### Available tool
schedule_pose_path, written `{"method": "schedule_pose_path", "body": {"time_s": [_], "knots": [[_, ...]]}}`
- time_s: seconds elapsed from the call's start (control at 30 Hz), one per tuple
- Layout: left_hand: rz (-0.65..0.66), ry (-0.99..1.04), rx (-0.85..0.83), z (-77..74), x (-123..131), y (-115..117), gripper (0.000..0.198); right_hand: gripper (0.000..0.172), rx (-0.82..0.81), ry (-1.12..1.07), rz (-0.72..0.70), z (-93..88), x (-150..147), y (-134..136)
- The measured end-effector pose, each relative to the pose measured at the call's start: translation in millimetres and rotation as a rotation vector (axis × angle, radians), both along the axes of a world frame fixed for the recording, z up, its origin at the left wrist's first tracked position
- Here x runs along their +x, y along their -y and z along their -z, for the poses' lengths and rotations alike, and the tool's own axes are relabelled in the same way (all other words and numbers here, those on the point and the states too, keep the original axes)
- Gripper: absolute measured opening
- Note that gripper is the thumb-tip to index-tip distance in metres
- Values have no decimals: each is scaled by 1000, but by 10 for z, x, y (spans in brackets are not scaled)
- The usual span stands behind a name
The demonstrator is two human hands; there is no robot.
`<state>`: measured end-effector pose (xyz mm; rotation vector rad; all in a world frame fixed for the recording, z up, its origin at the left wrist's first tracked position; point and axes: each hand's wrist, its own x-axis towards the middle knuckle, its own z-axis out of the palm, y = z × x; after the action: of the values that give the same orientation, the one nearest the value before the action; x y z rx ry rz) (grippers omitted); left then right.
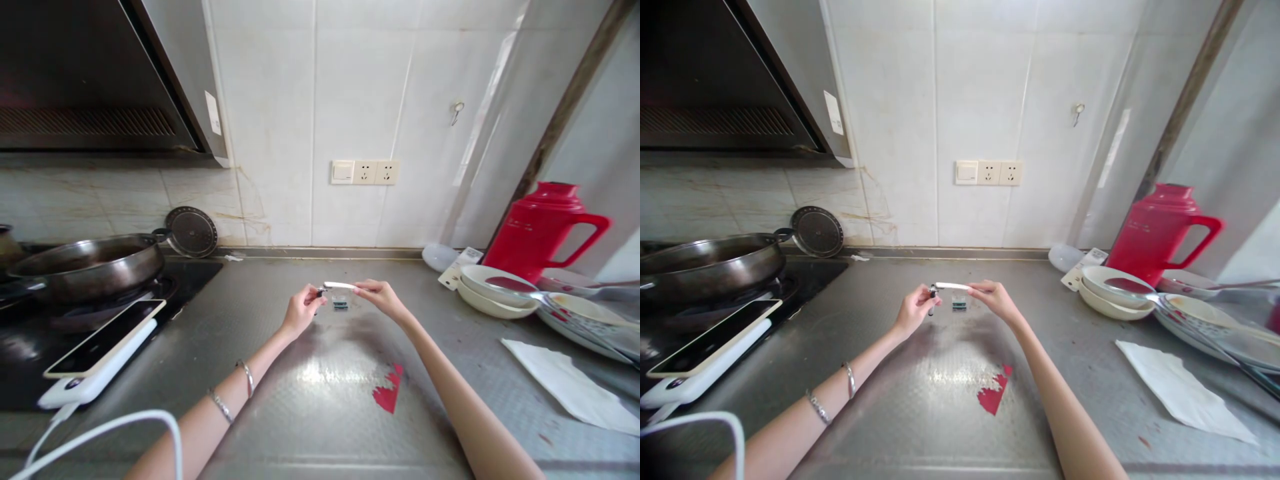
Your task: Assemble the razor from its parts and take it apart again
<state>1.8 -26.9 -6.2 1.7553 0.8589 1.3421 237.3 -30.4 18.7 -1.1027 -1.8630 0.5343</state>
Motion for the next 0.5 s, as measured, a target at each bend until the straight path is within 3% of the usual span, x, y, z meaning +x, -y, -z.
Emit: {"method": "schedule_pose_path", "body": {"time_s": [0.5], "knots": [[-2,-16,13,5,-1,-5,16,36,8,-19,10,5,-18,-12]]}}
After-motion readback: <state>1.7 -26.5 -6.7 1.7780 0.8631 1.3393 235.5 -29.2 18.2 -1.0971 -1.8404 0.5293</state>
